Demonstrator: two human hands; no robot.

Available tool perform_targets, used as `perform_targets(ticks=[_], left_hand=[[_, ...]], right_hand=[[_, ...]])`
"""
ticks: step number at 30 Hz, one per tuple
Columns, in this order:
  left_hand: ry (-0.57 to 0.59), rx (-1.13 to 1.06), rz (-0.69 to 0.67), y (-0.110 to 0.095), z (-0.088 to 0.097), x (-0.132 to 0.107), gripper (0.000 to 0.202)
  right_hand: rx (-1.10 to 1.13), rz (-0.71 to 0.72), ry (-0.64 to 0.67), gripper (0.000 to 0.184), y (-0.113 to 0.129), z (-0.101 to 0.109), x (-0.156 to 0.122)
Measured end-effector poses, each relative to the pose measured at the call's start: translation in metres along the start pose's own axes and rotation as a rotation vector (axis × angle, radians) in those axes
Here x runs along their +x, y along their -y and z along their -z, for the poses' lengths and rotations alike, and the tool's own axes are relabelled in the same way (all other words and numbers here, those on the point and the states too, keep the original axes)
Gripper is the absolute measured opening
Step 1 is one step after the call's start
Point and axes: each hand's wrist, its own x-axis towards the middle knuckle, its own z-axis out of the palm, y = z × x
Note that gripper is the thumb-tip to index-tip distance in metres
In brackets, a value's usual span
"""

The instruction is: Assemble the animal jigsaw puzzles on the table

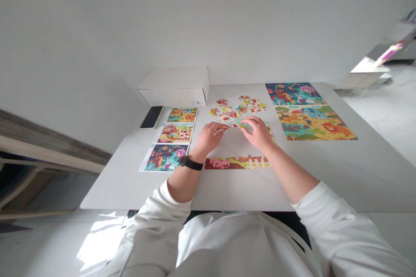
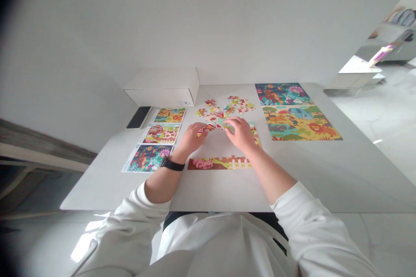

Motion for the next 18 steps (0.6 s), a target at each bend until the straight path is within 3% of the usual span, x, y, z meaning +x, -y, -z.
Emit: perform_targets(ticks=[2,5,12,15,18], left_hand=[[0.056,0.151,-0.063,0.004,0.000,-0.001,0.031],[0.136,0.273,-0.047,0.007,-0.004,-0.004,0.041],[0.181,0.333,-0.078,0.012,-0.009,-0.006,0.044],[0.161,0.352,-0.117,0.012,-0.010,-0.007,0.044],[0.160,0.381,-0.130,0.012,-0.013,-0.008,0.045]], right_hand=[[0.026,-0.034,-0.017,0.026,-0.004,0.004,0.003],[0.053,-0.049,-0.039,0.025,-0.006,0.016,0.010],[0.064,-0.005,-0.091,0.023,-0.001,0.049,0.049],[0.064,0.027,-0.028,0.023,-0.007,0.042,0.060],[0.066,0.050,0.028,0.024,-0.022,0.018,0.055]])
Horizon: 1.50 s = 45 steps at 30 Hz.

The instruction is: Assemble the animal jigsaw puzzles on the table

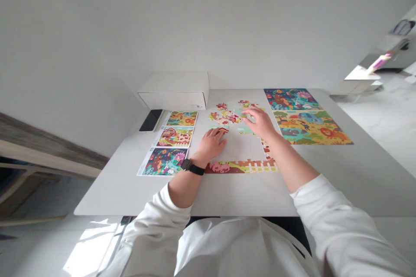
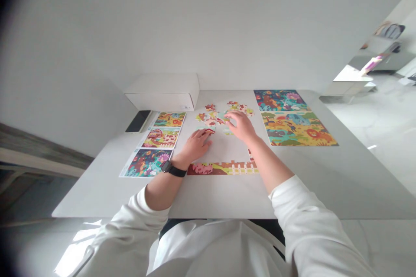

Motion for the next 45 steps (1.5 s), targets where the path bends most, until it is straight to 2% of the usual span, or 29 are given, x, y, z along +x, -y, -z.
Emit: perform_targets(ticks=[4,8,14,26,33,42,45], left_hand=[[0.032,0.029,-0.003,-0.001,-0.004,0.000,0.048],[0.023,0.012,0.007,-0.002,-0.005,0.000,0.050],[0.016,-0.010,0.006,-0.002,-0.004,0.001,0.049],[0.029,0.018,0.013,-0.003,0.000,-0.001,0.047],[0.043,0.033,0.075,-0.011,0.000,-0.003,0.055],[0.116,-0.035,-0.082,-0.015,-0.002,0.002,0.063],[0.113,-0.037,-0.094,-0.013,-0.003,0.002,0.062]], right_hand=[[-0.029,0.002,0.057,0.029,-0.024,-0.034,-0.022],[-0.062,0.002,0.116,0.031,-0.035,-0.049,-0.034],[-0.137,-0.002,0.180,0.028,-0.033,-0.051,-0.035],[-0.182,-0.009,0.226,0.022,-0.036,-0.056,-0.035],[-0.193,0.019,0.248,0.025,-0.035,-0.058,-0.034],[-0.226,-0.006,0.265,0.028,-0.024,-0.056,-0.032],[-0.222,-0.027,0.263,0.031,-0.023,-0.054,-0.032]])
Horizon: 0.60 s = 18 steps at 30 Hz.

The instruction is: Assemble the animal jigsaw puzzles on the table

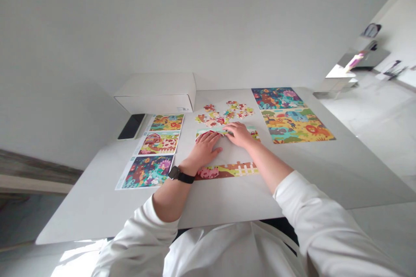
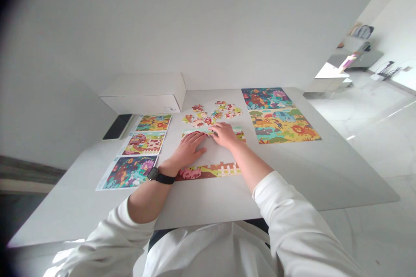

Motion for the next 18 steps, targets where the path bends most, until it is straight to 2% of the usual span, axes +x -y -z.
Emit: perform_targets(ticks=[4,8,18], left_hand=[[0.006,0.012,0.016,0.0001,0.0006,-0.0003,0.059],[-0.005,0.025,0.013,-0.0019,0.0047,-0.0008,0.057],[-0.018,0.022,0.026,-0.0016,0.0066,-0.0006,0.052]], right_hand=[[0.009,-0.039,-0.019,0.034,-0.0003,0.0032,-0.0005],[0.020,-0.070,0.019,0.030,-0.0002,0.0055,-0.0001],[0.020,-0.040,0.047,0.024,0.0013,0.0072,0.0011]])
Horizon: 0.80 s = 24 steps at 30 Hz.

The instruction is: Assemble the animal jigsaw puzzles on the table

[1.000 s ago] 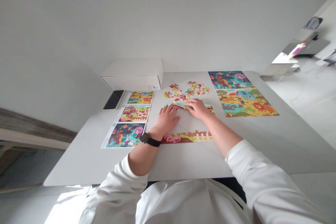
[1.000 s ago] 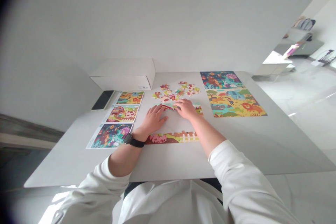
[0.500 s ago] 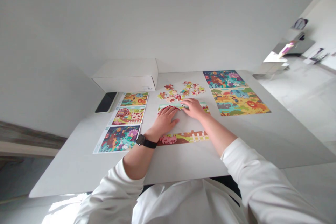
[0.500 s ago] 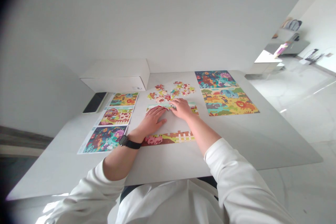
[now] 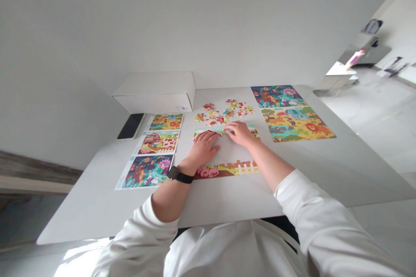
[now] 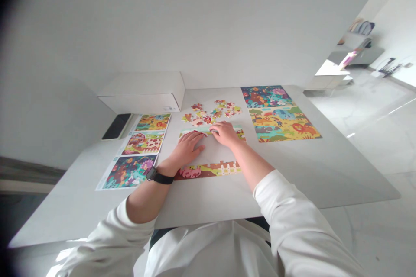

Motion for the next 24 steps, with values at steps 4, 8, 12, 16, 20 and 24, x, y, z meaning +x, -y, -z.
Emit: perform_targets(ticks=[4,8,12,16,20,24], left_hand=[[-0.011,-0.014,-0.013,0.0005,-0.0007,-0.0001,0.053],[-0.019,-0.023,-0.021,0.0011,-0.0017,-0.0005,0.053],[-0.014,-0.021,-0.024,0.0007,-0.0024,-0.0013,0.055],[-0.008,-0.018,-0.018,-0.0008,-0.0014,-0.0015,0.055],[0.002,-0.015,0.002,-0.0032,0.0002,-0.0013,0.056],[0.006,-0.017,0.005,-0.0045,0.0003,-0.0017,0.057]], right_hand=[[0.003,0.000,-0.004,0.023,-0.0016,-0.0012,0.0003],[-0.002,0.006,-0.013,0.025,-0.0030,-0.0027,-0.0004],[-0.009,0.016,-0.021,0.027,-0.0028,-0.0028,-0.0009],[-0.022,0.020,-0.025,0.027,-0.0018,-0.0023,-0.0013],[-0.038,0.023,-0.030,0.027,-0.0013,-0.0031,-0.0015],[-0.050,0.022,-0.037,0.026,-0.0018,-0.0045,-0.0015]])
